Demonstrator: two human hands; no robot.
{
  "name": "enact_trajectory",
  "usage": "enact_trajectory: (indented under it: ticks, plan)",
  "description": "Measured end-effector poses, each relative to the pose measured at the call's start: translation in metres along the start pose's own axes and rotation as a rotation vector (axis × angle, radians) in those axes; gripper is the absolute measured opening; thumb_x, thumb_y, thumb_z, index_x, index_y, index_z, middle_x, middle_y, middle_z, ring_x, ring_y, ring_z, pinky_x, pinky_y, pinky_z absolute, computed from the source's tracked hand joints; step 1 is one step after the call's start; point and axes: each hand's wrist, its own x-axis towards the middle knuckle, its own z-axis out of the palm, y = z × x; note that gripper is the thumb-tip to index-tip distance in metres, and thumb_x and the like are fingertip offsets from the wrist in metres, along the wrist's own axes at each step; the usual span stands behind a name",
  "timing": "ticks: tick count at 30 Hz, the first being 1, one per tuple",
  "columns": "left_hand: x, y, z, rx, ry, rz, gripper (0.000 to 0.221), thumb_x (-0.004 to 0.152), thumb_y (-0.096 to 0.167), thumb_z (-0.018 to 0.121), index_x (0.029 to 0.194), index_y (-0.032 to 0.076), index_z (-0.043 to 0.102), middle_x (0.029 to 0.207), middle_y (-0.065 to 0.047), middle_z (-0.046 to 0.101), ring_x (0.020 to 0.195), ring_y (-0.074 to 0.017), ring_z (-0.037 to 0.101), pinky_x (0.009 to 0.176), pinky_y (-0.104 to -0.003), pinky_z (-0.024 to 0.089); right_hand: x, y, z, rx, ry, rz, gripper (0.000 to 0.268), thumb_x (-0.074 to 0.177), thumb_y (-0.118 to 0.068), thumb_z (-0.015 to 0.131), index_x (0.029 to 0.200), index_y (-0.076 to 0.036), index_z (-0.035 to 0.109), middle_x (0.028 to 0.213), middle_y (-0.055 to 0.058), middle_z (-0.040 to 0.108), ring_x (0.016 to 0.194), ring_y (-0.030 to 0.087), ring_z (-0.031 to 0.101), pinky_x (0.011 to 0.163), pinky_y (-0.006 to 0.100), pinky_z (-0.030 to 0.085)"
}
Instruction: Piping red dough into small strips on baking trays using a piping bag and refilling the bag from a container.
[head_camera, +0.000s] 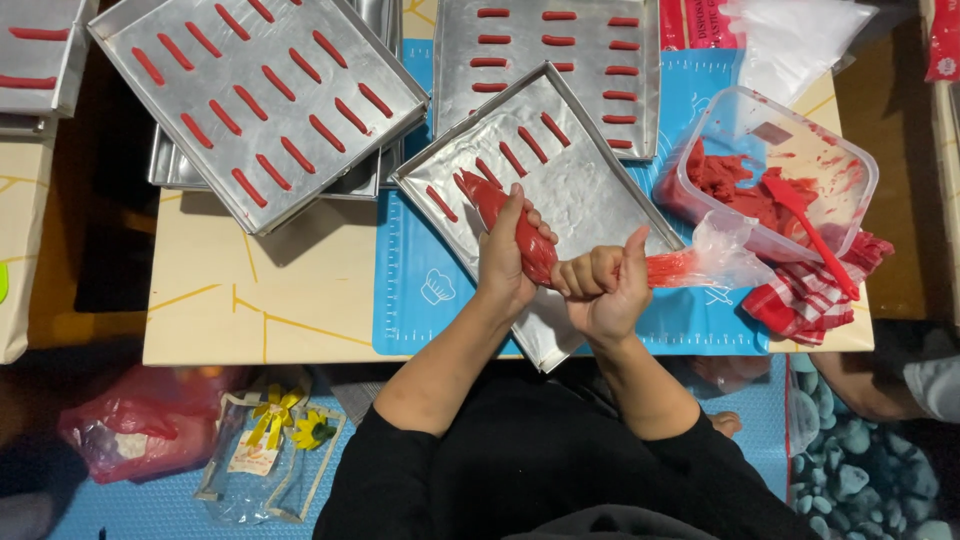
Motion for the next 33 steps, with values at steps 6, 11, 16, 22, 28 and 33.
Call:
enact_trajectory:
  ticks: [6,11,16,22,28,33]
  plan:
    - [0.006,-0.006,-0.016,-0.047,-0.065,-0.069,0.042,0.093,0.043,0.073,0.074,0.012,0.053,0.059,0.000,0.052,0.053,-0.0126,0.059,0.059,-0.030,0.058,-0.013,-0.003,-0.004,0.012,-0.008,0.043,0.068,0.109,-0.059,0.018,0.053,-0.021,0.022,0.046,-0.005,0.009,0.039,0.014,0.009,0.046,0.033,0.030]
    - [0.004,-0.010,-0.025,-0.032,-0.081,-0.052,0.033,0.094,0.037,0.074,0.084,0.010,0.058,0.067,-0.001,0.057,0.061,-0.0137,0.065,0.067,-0.032,0.060,-0.025,0.005,-0.013,0.026,-0.003,0.012,0.064,0.112,-0.051,0.020,0.056,-0.020,0.025,0.047,-0.006,0.015,0.040,0.014,0.016,0.054,0.034,0.036]
    - [-0.015,-0.013,-0.021,-0.023,-0.057,-0.026,0.033,0.096,0.034,0.073,0.088,0.008,0.056,0.066,0.001,0.054,0.062,-0.0125,0.062,0.067,-0.032,0.061,-0.036,0.027,-0.008,-0.365,0.116,-0.364,0.040,0.108,-0.033,0.041,0.075,-0.012,0.046,0.082,0.010,0.048,0.092,0.028,0.056,0.096,0.041,0.046]
    - [-0.021,-0.032,-0.021,0.105,-0.110,0.007,0.039,0.100,0.036,0.068,0.079,0.006,0.054,0.056,-0.003,0.048,0.051,-0.0177,0.059,0.049,-0.032,0.056,-0.034,0.014,-0.014,-0.131,0.155,-0.263,0.069,0.110,-0.052,0.021,0.049,-0.019,0.028,0.043,0.003,0.027,0.051,0.025,0.041,0.077,0.041,0.047]
    - [-0.019,-0.042,-0.024,0.251,-0.170,0.093,0.044,0.100,0.040,0.068,0.075,0.006,0.057,0.053,-0.004,0.049,0.045,-0.0180,0.058,0.044,-0.032,0.055,-0.036,0.011,-0.017,-0.106,0.153,-0.249,0.070,0.110,-0.051,0.021,0.048,-0.021,0.026,0.039,0.000,0.024,0.045,0.022,0.037,0.070,0.037,0.044]
    - [-0.018,-0.046,-0.019,0.295,-0.156,0.066,0.044,0.099,0.038,0.069,0.074,0.004,0.058,0.050,-0.005,0.048,0.043,-0.0201,0.058,0.045,-0.033,0.054,-0.036,-0.001,-0.014,-0.186,0.128,-0.252,0.068,0.112,-0.049,0.024,0.051,-0.020,0.030,0.045,0.001,0.030,0.052,0.022,0.041,0.072,0.036,0.044]
